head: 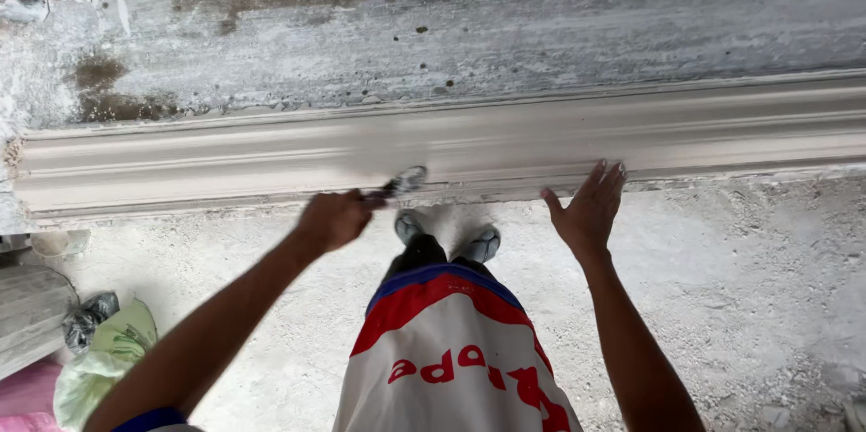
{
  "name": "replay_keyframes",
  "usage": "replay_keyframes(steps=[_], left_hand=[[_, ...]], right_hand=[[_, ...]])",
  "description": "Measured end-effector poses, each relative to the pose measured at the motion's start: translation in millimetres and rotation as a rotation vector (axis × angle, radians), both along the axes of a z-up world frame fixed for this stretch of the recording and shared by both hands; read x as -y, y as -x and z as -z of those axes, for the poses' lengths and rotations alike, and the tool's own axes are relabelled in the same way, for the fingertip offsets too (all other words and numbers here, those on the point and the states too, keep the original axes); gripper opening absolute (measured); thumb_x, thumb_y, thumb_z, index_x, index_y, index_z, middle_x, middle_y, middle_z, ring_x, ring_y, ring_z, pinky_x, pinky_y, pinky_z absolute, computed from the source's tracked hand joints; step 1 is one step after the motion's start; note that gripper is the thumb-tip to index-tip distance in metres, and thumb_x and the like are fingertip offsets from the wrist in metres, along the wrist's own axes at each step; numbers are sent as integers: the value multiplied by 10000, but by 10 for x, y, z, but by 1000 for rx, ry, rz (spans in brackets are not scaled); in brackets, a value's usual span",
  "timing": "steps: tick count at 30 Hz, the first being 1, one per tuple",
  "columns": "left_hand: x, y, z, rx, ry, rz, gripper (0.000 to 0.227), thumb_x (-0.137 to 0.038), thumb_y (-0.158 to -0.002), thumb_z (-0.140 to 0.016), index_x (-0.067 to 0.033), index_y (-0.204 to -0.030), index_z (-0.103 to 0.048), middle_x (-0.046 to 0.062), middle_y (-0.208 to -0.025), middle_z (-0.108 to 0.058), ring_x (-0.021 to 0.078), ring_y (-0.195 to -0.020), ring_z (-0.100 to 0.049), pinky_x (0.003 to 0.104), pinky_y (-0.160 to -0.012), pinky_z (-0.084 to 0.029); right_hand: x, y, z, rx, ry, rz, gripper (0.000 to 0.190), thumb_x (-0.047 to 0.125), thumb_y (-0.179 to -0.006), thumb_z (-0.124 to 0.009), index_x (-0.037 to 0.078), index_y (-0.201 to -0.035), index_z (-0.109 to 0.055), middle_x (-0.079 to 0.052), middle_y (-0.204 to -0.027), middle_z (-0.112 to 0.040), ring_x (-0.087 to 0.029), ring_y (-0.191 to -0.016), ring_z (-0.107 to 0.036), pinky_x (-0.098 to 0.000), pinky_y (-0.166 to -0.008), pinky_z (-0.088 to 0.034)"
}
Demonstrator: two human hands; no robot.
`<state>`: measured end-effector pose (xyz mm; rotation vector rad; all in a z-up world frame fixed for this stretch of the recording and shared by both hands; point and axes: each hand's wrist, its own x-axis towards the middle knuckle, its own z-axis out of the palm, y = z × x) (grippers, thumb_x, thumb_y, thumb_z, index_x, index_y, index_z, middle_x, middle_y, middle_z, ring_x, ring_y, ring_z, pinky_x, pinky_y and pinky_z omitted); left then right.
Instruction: The person scrapes a long white molded molding piece with a small metal scraper, removing residue from the grooves and edges. The person repeatedly moves along the length of the molding, applying pressure to clean the surface.
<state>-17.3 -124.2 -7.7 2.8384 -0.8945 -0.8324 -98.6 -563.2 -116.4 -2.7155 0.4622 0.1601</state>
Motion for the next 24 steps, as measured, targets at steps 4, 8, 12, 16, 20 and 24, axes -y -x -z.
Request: replay_keyframes(steps=[4, 8, 12, 16, 20, 24], left_hand=[[264, -3, 107, 93, 102, 38, 363, -292, -969, -592, -319, -1323, -664, 115, -848, -705, 290, -630, -700, 463, -516, -571], [288, 17, 114, 0, -42, 73, 379, -288, -1002, -552, -306, -1376, -609, 123, -851, -689, 275, -578, -697, 431, -453, -573], [368, -39, 120, -10, 9, 109, 385, -255, -1019, -536, -310, -1393, -607, 147, -832, -701, 265, -590, -705, 420, -462, -566], [412, -41, 141, 122, 217, 131, 369, -291, -957, -568, -274, -1315, -657, 133, -860, -724, 282, -655, -721, 435, -493, -574], [430, -79, 83, -67, 7, 64, 372, -290, -1031, -493, -294, -1388, -597, 165, -886, -713, 293, -642, -736, 448, -487, -593], [722, -96, 55, -47, 83, 130, 409, -223, -990, -524, -315, -1379, -609, 167, -913, -716, 322, -666, -733, 469, -500, -590]], right_hand=[[-17, 28, 14, -59, 30, 33, 1223, 746, -866, -634, -36, -1633, -91, -373, -1671, -30, -508, -1566, -26, -651, -1220, -194], [-15, 48, 1, -60, -24, 83, 1222, 745, -849, -645, -7, -1642, -98, -314, -1697, -42, -456, -1592, -44, -660, -1214, -205], [-28, 43, 8, -3, -22, 78, 1237, 750, -840, -644, -26, -1639, -104, -333, -1690, -44, -476, -1584, -47, -665, -1198, -214], [-55, 53, 19, -50, 2, 89, 1249, 767, -826, -648, -9, -1644, -110, -322, -1691, -53, -461, -1589, -51, -662, -1198, -221], [-50, 39, -18, -41, -5, 99, 1246, 775, -822, -640, -4, -1647, -125, -313, -1700, -64, -452, -1592, -63, -661, -1204, -227], [-90, 29, -57, -10, -9, 100, 1242, 764, -830, -646, -29, -1641, -141, -334, -1692, -73, -471, -1589, -73, -667, -1184, -257]])
